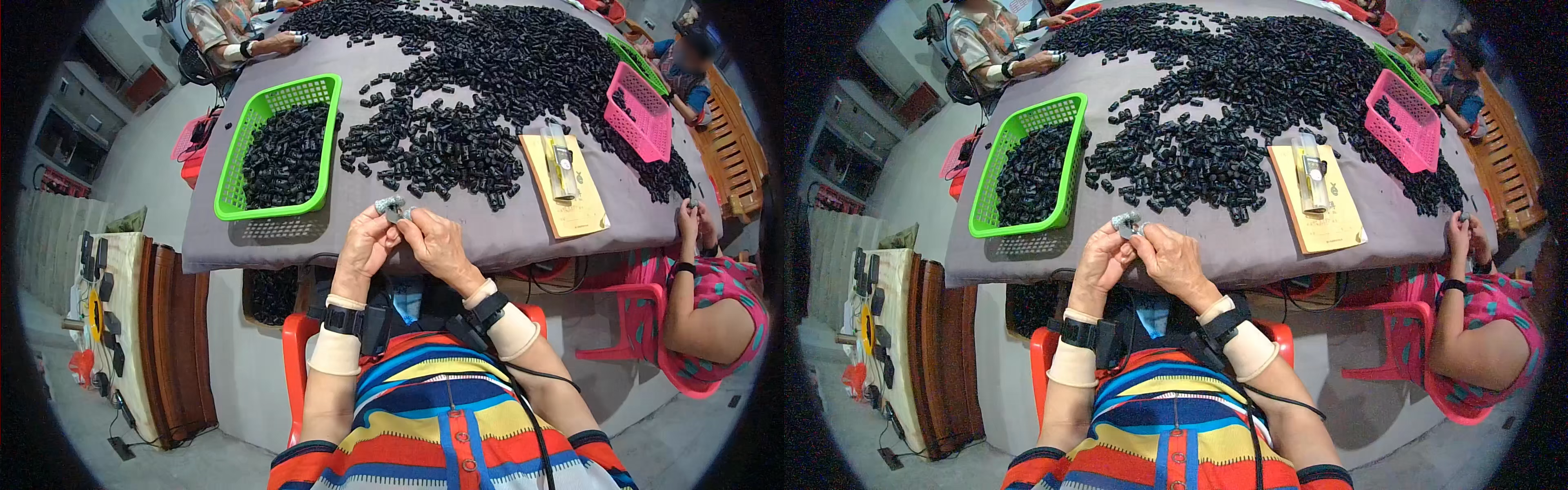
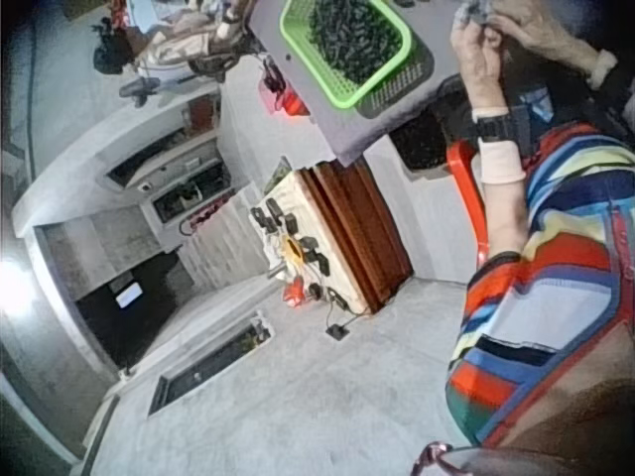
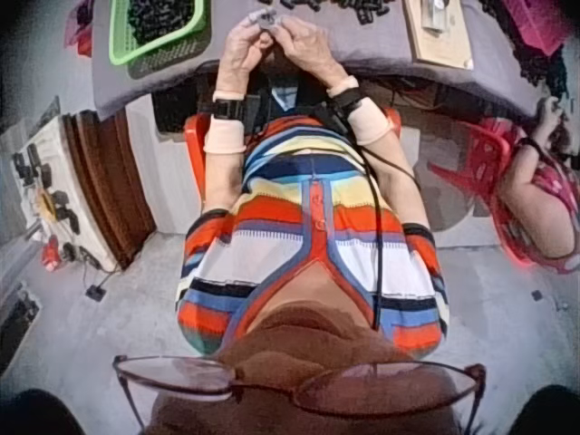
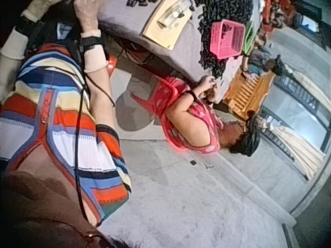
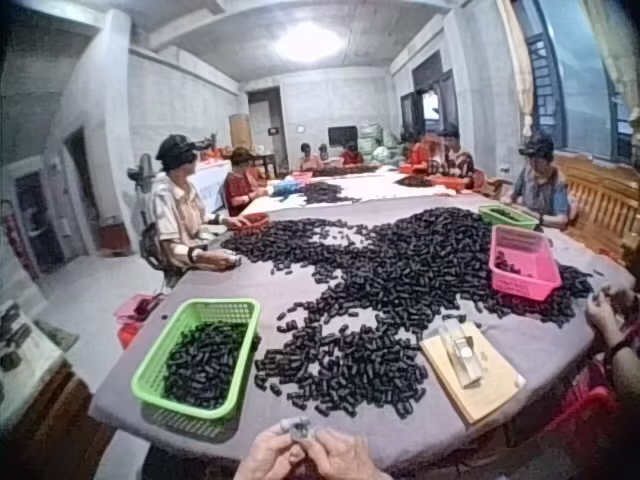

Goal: Trimming and assembling small black plastic shoe components using a small blade.

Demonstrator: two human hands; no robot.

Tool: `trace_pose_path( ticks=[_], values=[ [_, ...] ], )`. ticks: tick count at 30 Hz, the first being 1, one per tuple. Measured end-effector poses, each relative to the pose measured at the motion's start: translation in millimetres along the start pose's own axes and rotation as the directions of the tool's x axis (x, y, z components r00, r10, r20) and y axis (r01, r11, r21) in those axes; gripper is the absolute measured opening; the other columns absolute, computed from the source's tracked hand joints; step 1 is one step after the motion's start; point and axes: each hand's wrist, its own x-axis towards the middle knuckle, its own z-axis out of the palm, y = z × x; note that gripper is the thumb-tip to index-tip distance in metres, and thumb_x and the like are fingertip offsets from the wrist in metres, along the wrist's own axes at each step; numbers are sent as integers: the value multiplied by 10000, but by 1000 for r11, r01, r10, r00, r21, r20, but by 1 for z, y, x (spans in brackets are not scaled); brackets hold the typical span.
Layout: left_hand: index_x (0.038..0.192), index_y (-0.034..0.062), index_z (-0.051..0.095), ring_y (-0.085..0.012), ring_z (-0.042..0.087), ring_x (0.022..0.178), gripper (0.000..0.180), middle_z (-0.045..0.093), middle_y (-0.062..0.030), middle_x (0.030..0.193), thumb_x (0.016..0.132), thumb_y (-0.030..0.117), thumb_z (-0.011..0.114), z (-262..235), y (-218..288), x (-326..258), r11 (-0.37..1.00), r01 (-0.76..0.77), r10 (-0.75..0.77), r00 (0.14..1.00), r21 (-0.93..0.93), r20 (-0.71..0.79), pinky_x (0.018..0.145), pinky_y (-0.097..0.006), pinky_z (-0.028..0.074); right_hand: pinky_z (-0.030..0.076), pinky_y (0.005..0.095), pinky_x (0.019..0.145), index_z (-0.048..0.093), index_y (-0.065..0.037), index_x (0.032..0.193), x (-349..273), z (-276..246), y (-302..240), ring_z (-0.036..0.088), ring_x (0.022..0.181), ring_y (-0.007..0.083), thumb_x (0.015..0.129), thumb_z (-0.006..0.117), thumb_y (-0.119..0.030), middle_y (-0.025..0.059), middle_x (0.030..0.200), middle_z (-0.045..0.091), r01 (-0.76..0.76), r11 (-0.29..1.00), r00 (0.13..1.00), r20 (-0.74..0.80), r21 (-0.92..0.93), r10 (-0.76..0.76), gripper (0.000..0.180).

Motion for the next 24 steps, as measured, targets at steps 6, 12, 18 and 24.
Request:
trace_pose_path(
  ticks=[6, 12, 18, 24],
  values=[
    [1018, -8, 575, -81, 513, 599, 165, 601, -58, 820, 866, 20, 517, -1, 4, -1, 1000, 18, -18, 1000, -3, 15, 532, -197, 419, 418, 411, 498, 513, -51, 718, -1, 3, -2, 563, 617, 328, 846, 569, -215, 117, 679, 556, 8, 1000, 1000, -21, -3, -8, 216],
    [1037, -18, 553, -68, 486, 585, 197, 581, -47, 822, 845, 16, 521, 2, 3, -1, 999, 15, -14, 1000, 53, -15, 513, -183, 409, 422, 413, 502, 511, -51, 718, 1, 5, -2, 564, 619, 328, 846, 571, -219, 118, 676, 555, -3, 1000, 999, -35, -20, 2, 220],
    [1073, -12, 555, -93, 515, 606, 216, 600, -66, 832, 866, 9, 498, -7, 2, 2, 999, 44, -44, 999, -21, 30, 532, -217, 422, 419, 412, 501, 510, -53, 717, 0, -3, 1, 560, 615, 328, 844, 570, -219, 119, 670, 551, 28, 997, 999, -20, 69, -26, 217],
    [1073, -22, 554, -98, 517, 603, 219, 599, -68, 828, 862, 15, 508, -7, 1, 2, 999, 39, -39, 999, -10, 18, 528, -216, 416, 417, 404, 498, 508, -56, 712, -1, -4, 3, 558, 610, 327, 841, 573, -209, 119, 663, 547, 36, 999, 999, 6, 25, -36, 211]
  ],
)
